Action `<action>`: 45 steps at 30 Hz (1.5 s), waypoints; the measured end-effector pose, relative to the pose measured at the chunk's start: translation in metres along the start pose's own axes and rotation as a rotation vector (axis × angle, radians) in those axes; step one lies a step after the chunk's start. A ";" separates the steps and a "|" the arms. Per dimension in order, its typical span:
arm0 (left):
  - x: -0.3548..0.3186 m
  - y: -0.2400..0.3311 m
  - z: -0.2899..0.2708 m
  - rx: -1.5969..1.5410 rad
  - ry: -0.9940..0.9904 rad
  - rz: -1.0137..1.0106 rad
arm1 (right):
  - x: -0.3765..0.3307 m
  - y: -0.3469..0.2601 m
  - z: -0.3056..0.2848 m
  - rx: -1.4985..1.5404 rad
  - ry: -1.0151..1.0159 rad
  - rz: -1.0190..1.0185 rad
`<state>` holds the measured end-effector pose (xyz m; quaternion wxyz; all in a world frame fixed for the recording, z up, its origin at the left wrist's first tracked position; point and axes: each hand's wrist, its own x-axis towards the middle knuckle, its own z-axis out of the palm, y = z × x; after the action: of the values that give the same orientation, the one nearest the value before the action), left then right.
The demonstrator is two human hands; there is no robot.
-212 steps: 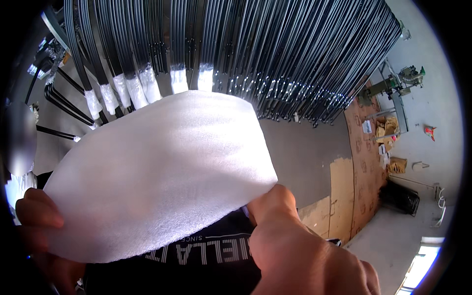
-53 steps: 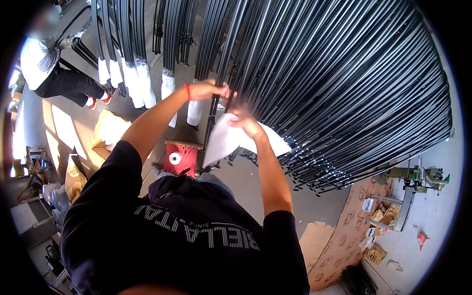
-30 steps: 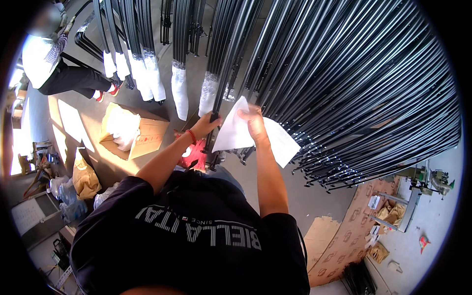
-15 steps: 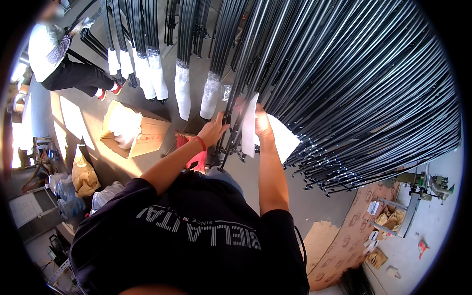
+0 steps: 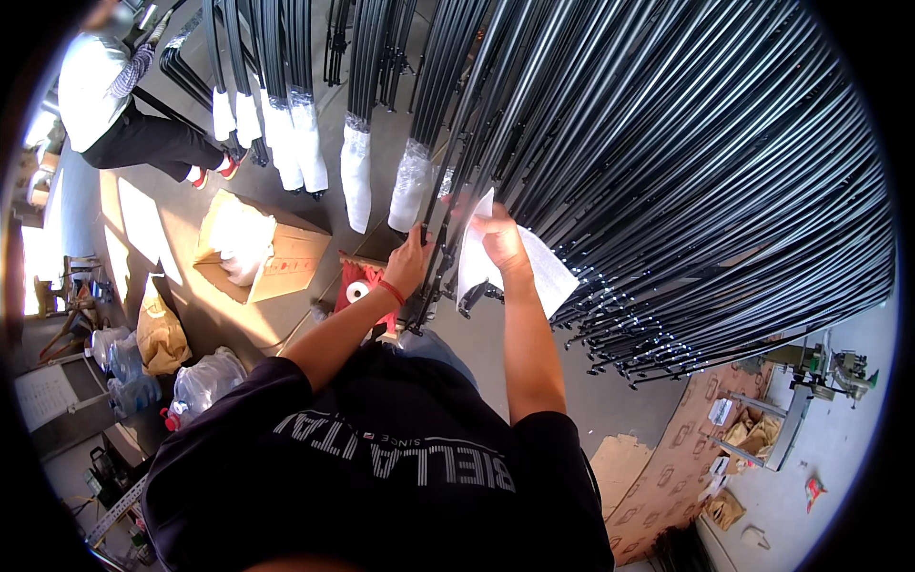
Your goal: The person wraps the ends of long black industrial rods using foam padding and clear plastic wrap. They take pieces of white foam from a box and wrap them around the ends of several rods held together, then secure the padding by winding plastic wrap around it.
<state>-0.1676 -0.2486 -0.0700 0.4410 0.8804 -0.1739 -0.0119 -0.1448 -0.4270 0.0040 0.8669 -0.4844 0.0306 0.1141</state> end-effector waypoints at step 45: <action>0.012 0.036 -0.031 -0.175 0.302 -0.131 | 0.018 -0.006 -0.007 -0.138 -0.308 0.062</action>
<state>-0.1616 -0.2487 -0.0213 0.5353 0.8399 -0.0462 0.0768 -0.1252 -0.4330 0.0020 0.8219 -0.5185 -0.0958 0.2154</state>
